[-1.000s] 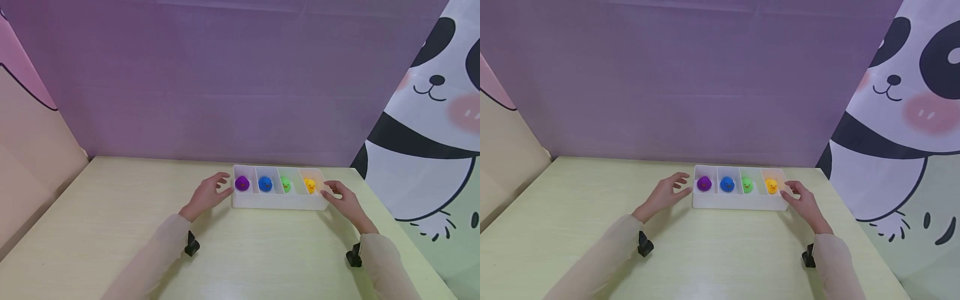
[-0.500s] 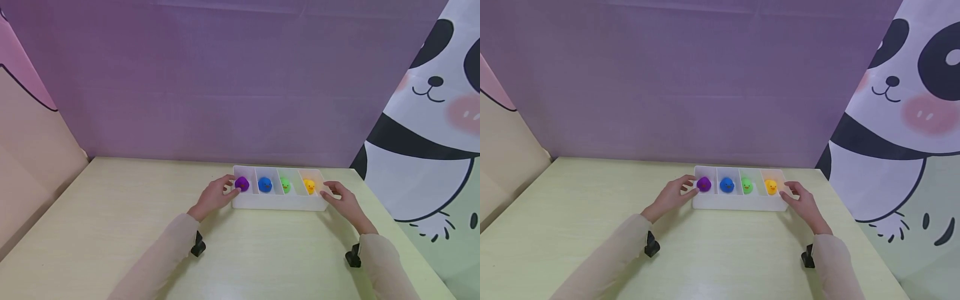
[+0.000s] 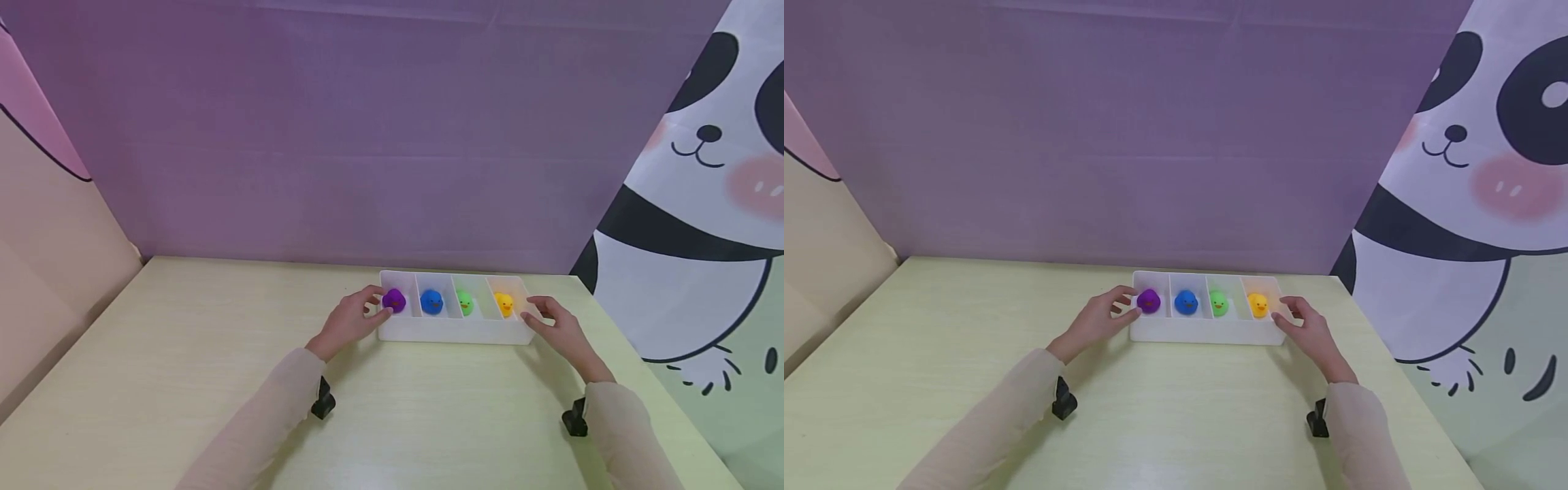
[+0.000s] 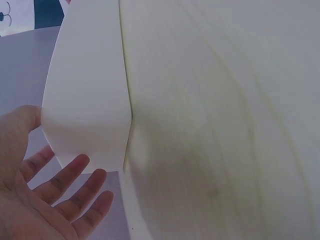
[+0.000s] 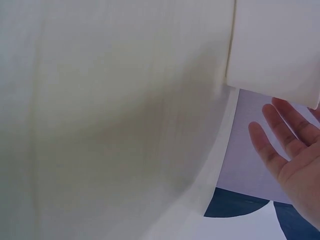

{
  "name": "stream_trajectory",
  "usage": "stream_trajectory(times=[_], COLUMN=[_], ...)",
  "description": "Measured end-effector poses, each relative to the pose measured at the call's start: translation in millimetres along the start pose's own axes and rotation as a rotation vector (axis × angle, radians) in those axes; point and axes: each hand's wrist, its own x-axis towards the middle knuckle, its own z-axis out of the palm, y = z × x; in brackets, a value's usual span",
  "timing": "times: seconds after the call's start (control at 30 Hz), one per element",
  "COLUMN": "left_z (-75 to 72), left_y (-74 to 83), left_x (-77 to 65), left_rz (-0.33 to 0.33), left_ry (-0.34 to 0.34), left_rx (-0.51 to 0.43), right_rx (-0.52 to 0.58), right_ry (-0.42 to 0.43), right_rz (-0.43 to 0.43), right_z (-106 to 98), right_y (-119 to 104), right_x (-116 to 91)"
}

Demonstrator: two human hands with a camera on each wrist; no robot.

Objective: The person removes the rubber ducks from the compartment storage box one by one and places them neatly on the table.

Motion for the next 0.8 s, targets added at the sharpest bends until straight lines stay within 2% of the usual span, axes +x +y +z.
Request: stream_trajectory(times=[0.17,0.4,0.8], left_z=[-0.2,-8.1,-20.5], left_y=[-3.1,-6.4,-20.3], left_x=[-0.8,-5.1,-12.4], left_rz=[-0.021,-0.027,-0.016], left_ry=[0.001,0.005,0.018], left_rx=[-0.01,-0.029,-0.048], right_rx=[-0.004,-0.002,-0.01], right_ry=[-0.005,-0.02,-0.005], right_rz=[0.01,0.014,-0.042], right_z=[1,4,17], right_y=[-1,-10,-21], right_x=[0,-1,0])
